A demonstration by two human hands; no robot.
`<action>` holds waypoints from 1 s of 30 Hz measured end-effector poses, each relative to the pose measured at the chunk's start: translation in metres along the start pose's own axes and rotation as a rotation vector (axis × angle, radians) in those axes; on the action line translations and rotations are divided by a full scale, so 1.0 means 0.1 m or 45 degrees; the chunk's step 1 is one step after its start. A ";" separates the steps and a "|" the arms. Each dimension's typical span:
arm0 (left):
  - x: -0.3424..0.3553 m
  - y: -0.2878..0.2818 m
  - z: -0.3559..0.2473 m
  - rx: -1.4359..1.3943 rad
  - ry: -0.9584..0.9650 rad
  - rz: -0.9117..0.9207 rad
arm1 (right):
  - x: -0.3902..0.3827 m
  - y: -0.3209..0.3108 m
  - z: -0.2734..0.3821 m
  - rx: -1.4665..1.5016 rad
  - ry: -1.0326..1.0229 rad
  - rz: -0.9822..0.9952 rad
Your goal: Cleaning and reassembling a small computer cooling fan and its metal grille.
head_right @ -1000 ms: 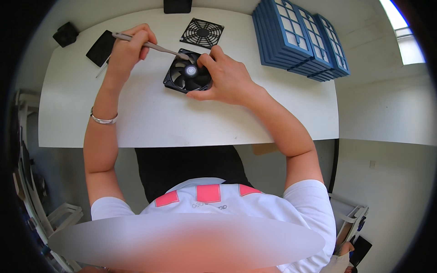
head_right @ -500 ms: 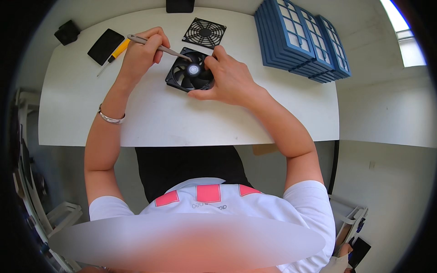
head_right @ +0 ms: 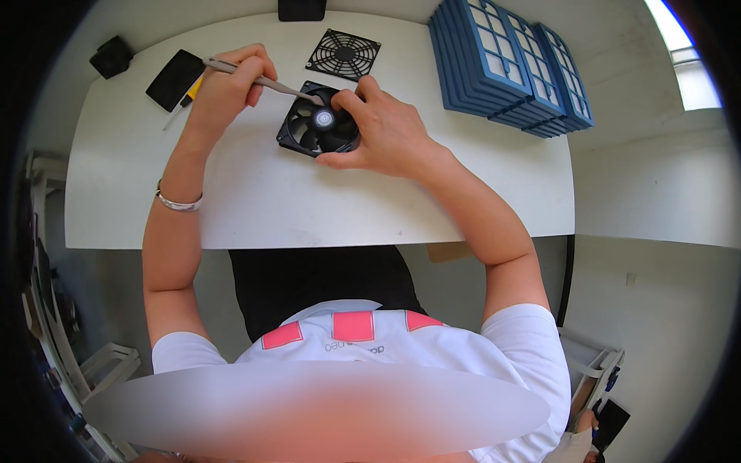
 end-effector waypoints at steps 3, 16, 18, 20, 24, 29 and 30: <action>-0.02 -0.15 -0.02 -0.063 -0.040 -0.011 | 0.00 0.02 0.01 0.018 -0.003 0.037; 0.00 -0.01 0.02 -0.014 0.008 -0.020 | 0.01 0.04 -0.04 -0.039 0.001 0.016; -0.01 -0.04 -0.02 -0.004 0.016 -0.022 | 0.02 0.04 -0.04 -0.057 0.005 0.014; -0.02 -0.05 -0.01 -0.039 -0.038 -0.033 | 0.02 0.04 -0.04 -0.059 0.003 0.013; -0.02 0.11 0.03 -0.061 -0.032 0.000 | 0.03 0.05 -0.02 -0.052 -0.001 0.009; -0.02 -0.13 -0.01 -0.171 -0.040 0.015 | 0.02 0.04 -0.03 -0.030 0.038 0.058; -0.03 -0.19 -0.01 -0.171 -0.039 0.016 | 0.02 0.04 -0.03 -0.031 0.038 0.056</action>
Point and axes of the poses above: each hand's wrist, its own x-axis towards the middle knuckle, its own y-axis out of the palm, z = x × y, the point moved 9 cm from there along x, towards the middle knuckle, and after that the axes turned 10 degrees about z, right-handed, at the moved point
